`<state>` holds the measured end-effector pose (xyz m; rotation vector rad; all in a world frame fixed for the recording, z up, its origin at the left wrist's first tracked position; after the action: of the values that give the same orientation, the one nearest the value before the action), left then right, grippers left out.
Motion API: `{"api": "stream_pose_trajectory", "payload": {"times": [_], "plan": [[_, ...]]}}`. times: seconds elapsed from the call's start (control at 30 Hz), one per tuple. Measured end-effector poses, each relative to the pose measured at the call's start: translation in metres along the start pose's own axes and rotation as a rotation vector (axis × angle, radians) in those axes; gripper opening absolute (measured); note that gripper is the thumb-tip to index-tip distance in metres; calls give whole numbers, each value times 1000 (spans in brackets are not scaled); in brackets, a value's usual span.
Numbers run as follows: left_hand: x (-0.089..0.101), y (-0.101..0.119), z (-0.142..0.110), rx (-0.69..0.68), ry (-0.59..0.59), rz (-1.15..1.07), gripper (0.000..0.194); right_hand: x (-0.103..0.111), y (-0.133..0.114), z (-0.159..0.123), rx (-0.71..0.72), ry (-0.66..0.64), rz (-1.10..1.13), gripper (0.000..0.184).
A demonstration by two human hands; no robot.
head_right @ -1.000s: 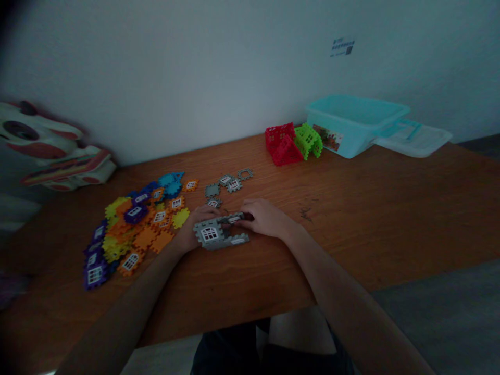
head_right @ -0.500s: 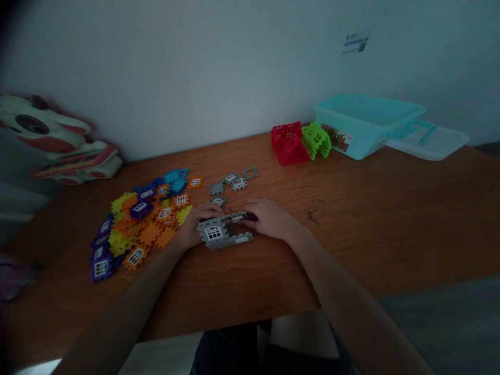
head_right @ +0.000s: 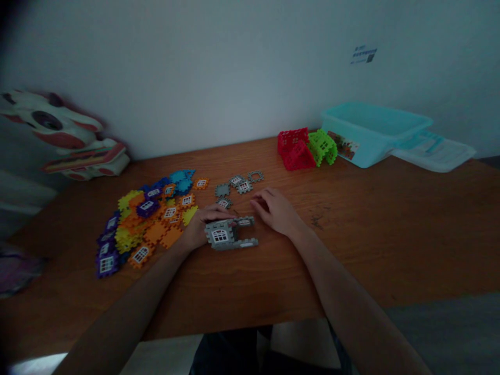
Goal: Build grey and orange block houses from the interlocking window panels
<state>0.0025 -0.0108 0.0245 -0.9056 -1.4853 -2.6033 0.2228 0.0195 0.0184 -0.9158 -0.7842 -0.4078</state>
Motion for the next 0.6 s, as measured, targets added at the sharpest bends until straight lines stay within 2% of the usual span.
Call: {"api": "stream_pose_trajectory", "payload": {"times": [0.1, 0.23, 0.4, 0.6], "plan": [[0, -1, 0, -23, 37, 22, 18, -11, 0, 7, 43, -10, -163, 32], [0, 1, 0, -61, 51, 7, 16, -17, 0, 20, 5, -19, -283, 42], [-1, -1, -1, -52, 75, -1, 18, -20, 0, 31, -31, -30, -334, 43], [-2, -5, -2, -5, 69, 9, 14, -21, 0, 29, 36, -22, -319, 31]]}}
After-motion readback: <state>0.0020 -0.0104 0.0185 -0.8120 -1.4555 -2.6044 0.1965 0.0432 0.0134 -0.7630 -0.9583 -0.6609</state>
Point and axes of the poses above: each hand's wrist, its own z-axis towards the middle knuckle, its own x-axis out of the back of the hand, y = z × x, the point moved 4 cm from there along z, towards the middle knuckle
